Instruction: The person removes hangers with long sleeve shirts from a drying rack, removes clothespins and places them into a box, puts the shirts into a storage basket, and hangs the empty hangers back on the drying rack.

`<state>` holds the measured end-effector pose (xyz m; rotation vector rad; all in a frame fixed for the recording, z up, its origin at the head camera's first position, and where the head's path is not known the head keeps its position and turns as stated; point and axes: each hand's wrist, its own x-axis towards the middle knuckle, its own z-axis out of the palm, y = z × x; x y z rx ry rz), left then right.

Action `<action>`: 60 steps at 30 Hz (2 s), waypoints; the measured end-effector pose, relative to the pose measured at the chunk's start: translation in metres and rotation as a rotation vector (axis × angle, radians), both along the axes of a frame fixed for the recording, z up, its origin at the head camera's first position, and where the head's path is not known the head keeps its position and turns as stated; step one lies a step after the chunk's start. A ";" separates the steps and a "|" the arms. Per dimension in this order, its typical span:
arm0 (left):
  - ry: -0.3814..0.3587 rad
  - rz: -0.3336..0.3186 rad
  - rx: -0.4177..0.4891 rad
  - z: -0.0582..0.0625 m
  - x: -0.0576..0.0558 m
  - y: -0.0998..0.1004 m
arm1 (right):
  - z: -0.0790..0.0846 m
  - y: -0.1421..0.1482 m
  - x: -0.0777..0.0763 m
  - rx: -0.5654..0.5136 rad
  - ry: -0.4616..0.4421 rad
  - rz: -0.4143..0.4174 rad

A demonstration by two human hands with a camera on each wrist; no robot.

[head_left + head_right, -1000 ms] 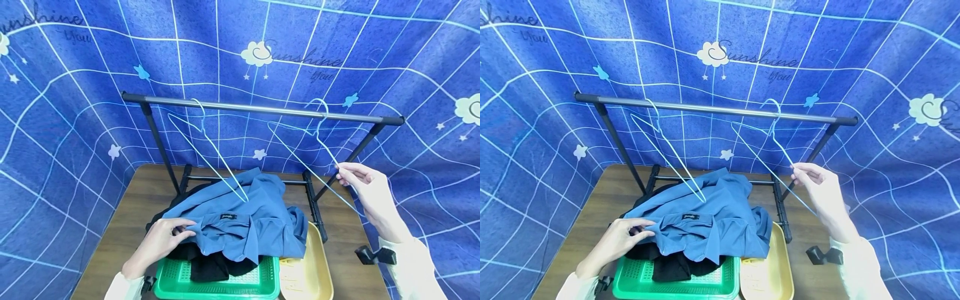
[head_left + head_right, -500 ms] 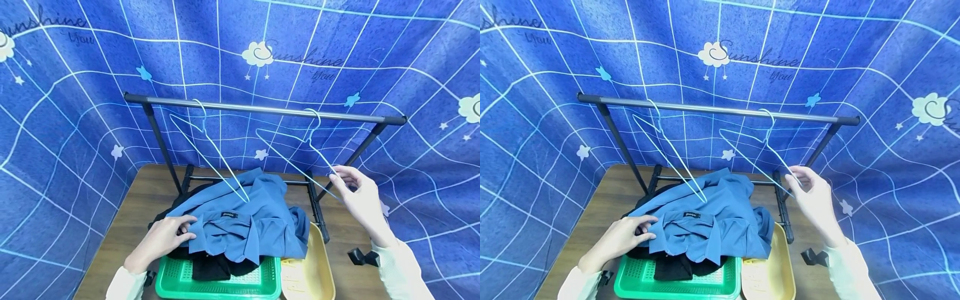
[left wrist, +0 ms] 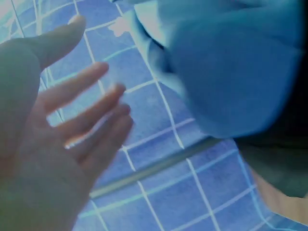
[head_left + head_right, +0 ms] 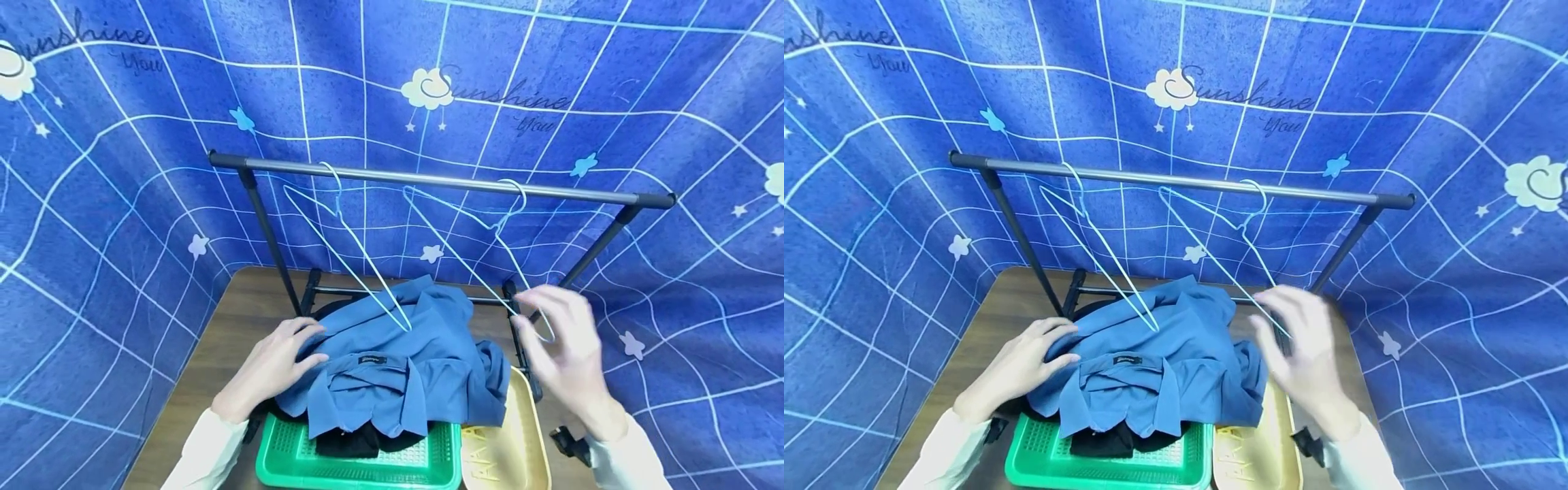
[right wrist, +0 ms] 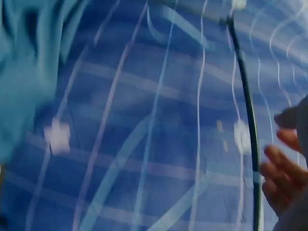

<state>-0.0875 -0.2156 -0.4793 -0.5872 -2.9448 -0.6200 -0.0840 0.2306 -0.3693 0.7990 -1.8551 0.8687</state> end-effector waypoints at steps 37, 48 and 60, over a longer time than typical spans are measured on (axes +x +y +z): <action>0.064 0.059 -0.281 -0.051 -0.063 0.086 | -0.170 -0.066 -0.093 0.654 -0.910 -0.065; 0.082 0.064 -0.073 -0.024 -0.043 0.076 | -0.135 -0.078 -0.070 0.451 -0.822 0.033; -0.131 -0.098 0.008 0.025 0.013 0.090 | -0.099 -0.108 -0.025 0.255 -1.050 0.282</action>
